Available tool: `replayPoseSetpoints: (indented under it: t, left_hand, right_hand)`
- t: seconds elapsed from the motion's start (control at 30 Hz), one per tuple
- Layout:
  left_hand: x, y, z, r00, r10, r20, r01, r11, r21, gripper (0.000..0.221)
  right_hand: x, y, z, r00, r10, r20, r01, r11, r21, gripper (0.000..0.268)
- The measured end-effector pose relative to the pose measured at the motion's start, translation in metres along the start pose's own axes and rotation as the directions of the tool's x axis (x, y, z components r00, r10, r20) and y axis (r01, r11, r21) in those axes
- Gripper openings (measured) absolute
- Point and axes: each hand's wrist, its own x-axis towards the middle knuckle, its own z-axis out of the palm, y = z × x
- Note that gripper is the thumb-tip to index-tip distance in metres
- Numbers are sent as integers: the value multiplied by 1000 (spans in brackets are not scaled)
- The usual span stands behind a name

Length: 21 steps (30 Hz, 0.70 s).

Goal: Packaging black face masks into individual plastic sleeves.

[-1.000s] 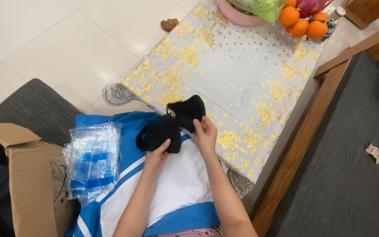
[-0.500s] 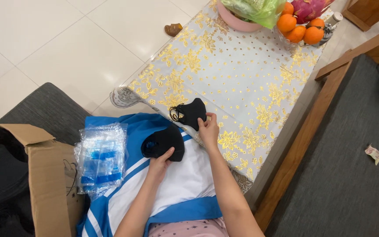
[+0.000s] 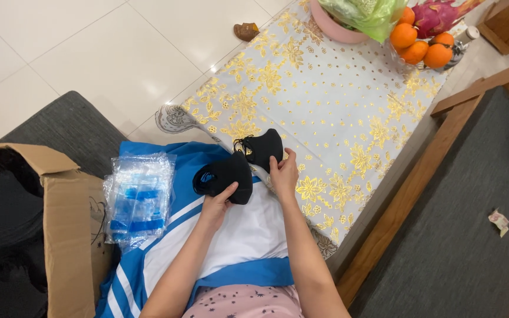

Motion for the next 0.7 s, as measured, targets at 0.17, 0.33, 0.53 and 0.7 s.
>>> replayPoseSetpoints:
  t: [0.17,0.33,0.53,0.7]
  left_hand:
    - [-20,19,18,1000,28,6,-28,999,20,66]
    - [-22,11,24,999,39,4,-40,995,94,77]
    - [-29,11,23,998,44,55,-56,970,237,102]
    - [-41,24,28,999,31,27,-39,926,374,107]
  right_hand:
    - [-37,-28,-17,987,-156,40,144,967,208,26]
    - [-68,-52,-30,956,-283,83,241,913,330,26]
    - [-71,-60,-37,915,-374,154,327,908,261,48]
    - [-69,-73,-42,859,-506,81,486,855,182,30]
